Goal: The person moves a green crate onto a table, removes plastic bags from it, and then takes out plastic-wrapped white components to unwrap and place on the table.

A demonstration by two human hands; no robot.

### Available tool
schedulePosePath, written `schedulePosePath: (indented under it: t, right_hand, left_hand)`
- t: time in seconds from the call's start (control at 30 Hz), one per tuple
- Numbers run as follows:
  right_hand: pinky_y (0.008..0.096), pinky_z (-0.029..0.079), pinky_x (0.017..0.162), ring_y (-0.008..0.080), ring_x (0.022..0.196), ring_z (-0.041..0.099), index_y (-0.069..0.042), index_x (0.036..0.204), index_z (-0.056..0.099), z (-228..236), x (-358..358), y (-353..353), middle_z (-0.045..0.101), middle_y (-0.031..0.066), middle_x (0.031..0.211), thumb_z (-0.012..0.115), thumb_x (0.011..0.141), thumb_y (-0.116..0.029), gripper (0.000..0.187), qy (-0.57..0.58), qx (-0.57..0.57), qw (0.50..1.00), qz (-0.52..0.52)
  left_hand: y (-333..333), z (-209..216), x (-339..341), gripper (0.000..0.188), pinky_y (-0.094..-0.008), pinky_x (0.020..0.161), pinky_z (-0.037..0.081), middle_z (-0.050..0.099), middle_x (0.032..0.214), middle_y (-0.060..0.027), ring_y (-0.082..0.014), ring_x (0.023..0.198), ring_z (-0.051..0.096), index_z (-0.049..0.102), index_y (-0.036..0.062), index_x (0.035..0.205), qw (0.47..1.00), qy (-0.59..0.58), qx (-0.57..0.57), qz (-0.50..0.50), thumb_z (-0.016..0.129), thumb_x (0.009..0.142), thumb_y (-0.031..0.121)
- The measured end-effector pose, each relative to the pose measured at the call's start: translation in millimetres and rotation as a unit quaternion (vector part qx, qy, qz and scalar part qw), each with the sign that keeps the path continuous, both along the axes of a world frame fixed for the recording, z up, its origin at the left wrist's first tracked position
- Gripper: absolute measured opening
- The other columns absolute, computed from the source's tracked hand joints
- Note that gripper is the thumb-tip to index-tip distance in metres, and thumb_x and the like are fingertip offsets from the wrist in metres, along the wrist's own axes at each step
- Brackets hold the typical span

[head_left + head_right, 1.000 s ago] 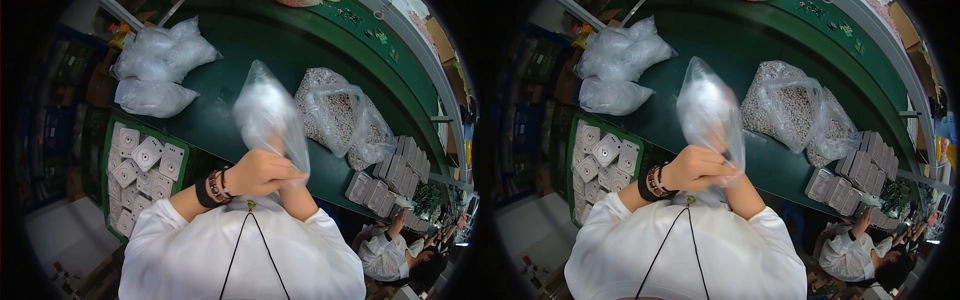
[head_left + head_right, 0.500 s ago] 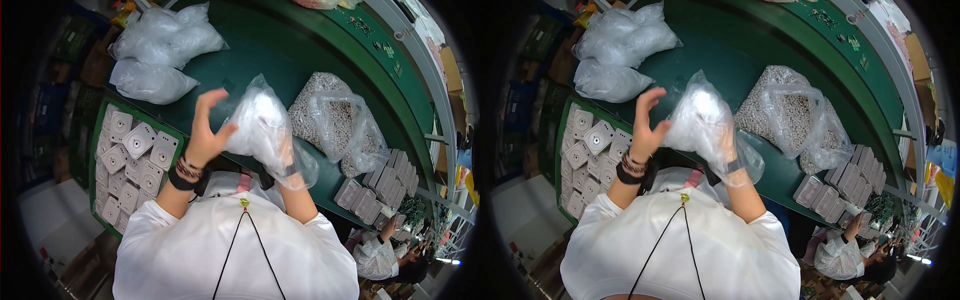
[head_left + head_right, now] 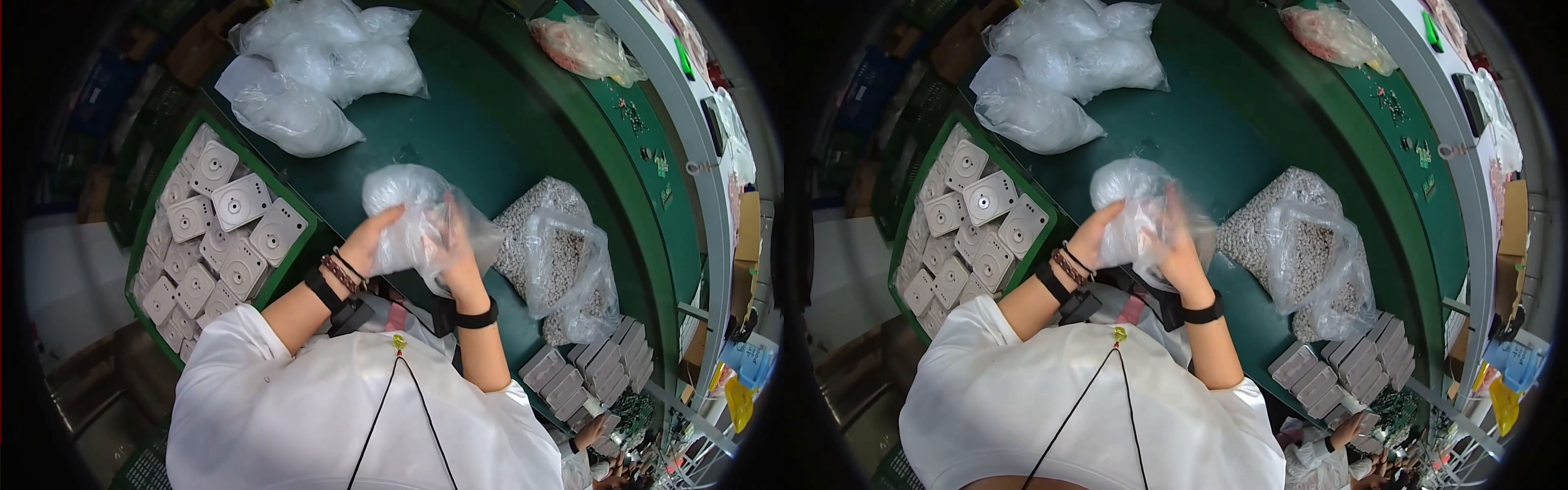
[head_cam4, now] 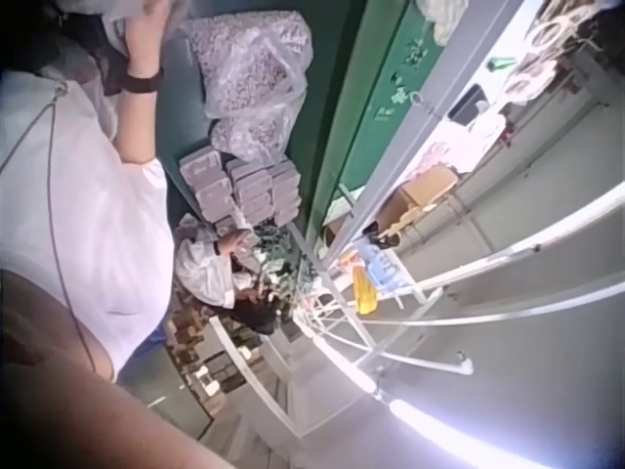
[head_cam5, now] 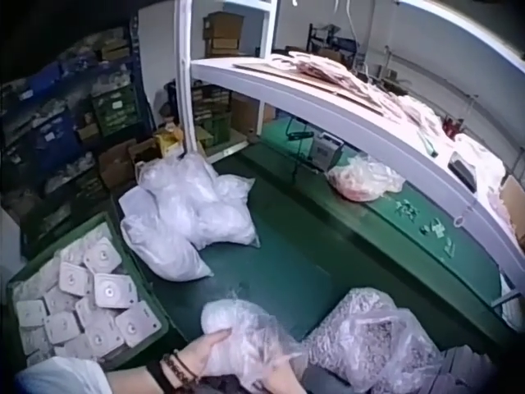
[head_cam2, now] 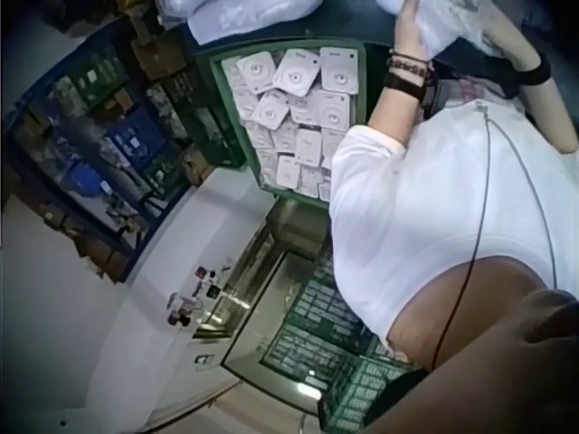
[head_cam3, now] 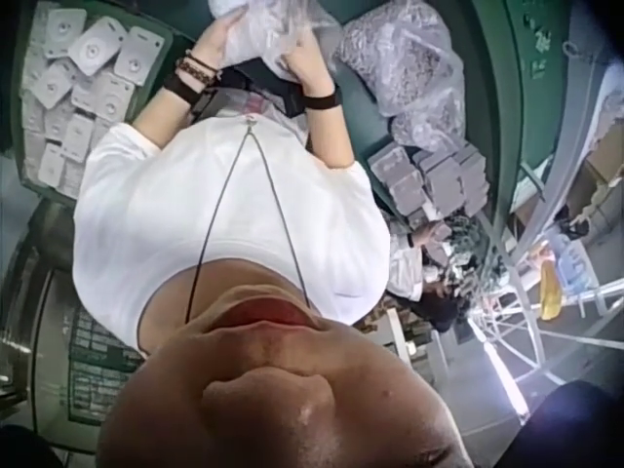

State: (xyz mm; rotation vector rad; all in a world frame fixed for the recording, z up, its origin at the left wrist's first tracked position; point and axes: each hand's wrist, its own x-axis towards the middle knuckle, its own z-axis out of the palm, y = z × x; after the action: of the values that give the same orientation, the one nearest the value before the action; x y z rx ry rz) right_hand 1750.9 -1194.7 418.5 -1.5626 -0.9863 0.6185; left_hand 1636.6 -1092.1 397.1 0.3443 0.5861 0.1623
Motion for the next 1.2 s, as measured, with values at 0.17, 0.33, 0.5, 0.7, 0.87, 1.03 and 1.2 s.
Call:
schedulePosePath:
  t: [0.17, 0.33, 0.5, 0.7, 0.87, 1.03, 1.2]
  right_hand:
    - [0.0334, 0.035, 0.089, 0.0261, 0.104, 0.045, -0.001, 0.125, 0.027, 24.2, 3.1, -18.9, 0.043, 0.0183, 0.114, 0.059, 0.067, -0.007, 0.066, -0.292, 0.046, 0.955, -0.022]
    - [0.033, 0.037, 0.086, 0.0226, 0.098, 0.048, -0.001, 0.114, 0.041, 12.4, 0.0, 7.1, 0.049, 0.0151, 0.105, 0.057, 0.068, -0.002, 0.049, -0.203, 0.036, 0.969, -0.138]
    - [0.0314, 0.041, 0.075, 0.0264, 0.08, 0.053, 0.001, 0.092, 0.05, -32.8, 29.3, 28.5, 0.054, 0.0126, 0.083, 0.055, 0.065, 0.003, 0.027, -0.019, 0.012, 0.997, -0.07]
    - [0.0363, 0.04, 0.076, 0.0301, 0.084, 0.051, -0.001, 0.093, 0.049, -54.0, 70.6, 163.0, 0.052, 0.0168, 0.089, 0.058, 0.067, -0.006, 0.028, -0.269, -0.032, 0.957, -0.107]
    - [0.044, 0.03, 0.09, 0.0371, 0.106, 0.036, -0.008, 0.123, 0.039, -103.5, 96.6, 203.1, 0.04, 0.0236, 0.114, 0.072, 0.061, -0.035, 0.076, -0.384, -0.034, 0.921, 0.058]
    - [0.0397, 0.032, 0.089, 0.0336, 0.103, 0.042, 0.0, 0.111, 0.049, -24.8, 27.4, 167.5, 0.046, 0.0218, 0.111, 0.071, 0.064, -0.029, 0.06, -0.472, -0.027, 0.881, 0.003]
    - [0.0346, 0.042, 0.076, 0.0254, 0.084, 0.052, 0.002, 0.101, 0.053, 30.9, -80.1, 142.0, 0.054, 0.0148, 0.094, 0.063, 0.074, -0.018, 0.034, -0.392, 0.062, 0.906, -0.149]
  left_hand:
    - [35.5, -14.4, 1.1, 0.036, -0.033, 0.081, 0.045, 0.055, 0.105, -0.0118, -0.0202, 0.093, 0.056, 0.044, 0.001, 0.113, 0.997, -0.02, -0.018, 0.074, 0.043, 0.086, 0.024]
    - [21.9, -17.0, 4.1, 0.043, -0.0362, 0.085, 0.043, 0.052, 0.107, -0.013, -0.0231, 0.096, 0.054, 0.04, 0.0009, 0.116, 0.997, -0.061, -0.048, 0.006, 0.048, 0.084, 0.029]
    - [7.8, -32.3, -1.3, 0.053, -0.0331, 0.083, 0.042, 0.046, 0.115, -0.0121, -0.0218, 0.098, 0.051, 0.03, 0.0026, 0.123, 0.997, 0.05, 0.059, 0.008, 0.048, 0.084, 0.035]
    - [36.6, -15.9, -62.8, 0.053, -0.0274, 0.074, 0.041, 0.042, 0.114, -0.009, -0.0157, 0.092, 0.051, 0.03, 0.005, 0.119, 0.925, 0.238, 0.235, 0.179, 0.054, 0.081, 0.033]
    - [0.8, -9.6, -140.0, 0.039, -0.0264, 0.068, 0.041, 0.047, 0.103, -0.0064, -0.0103, 0.082, 0.052, 0.037, 0.0054, 0.111, 0.901, 0.281, 0.263, 0.202, 0.055, 0.081, 0.024]
    - [-27.6, -34.6, -285.0, 0.021, -0.0254, 0.063, 0.043, 0.052, 0.091, -0.0023, -0.0088, 0.075, 0.052, 0.047, 0.0066, 0.1, 0.788, 0.362, 0.381, 0.321, 0.053, 0.082, 0.016]
    - [3.0, -24.9, -465.5, 0.014, -0.0313, 0.065, 0.045, 0.055, 0.089, -0.0074, -0.0246, 0.074, 0.054, 0.054, 0.0064, 0.087, 0.391, 0.678, 0.571, 0.247, 0.058, 0.076, 0.013]
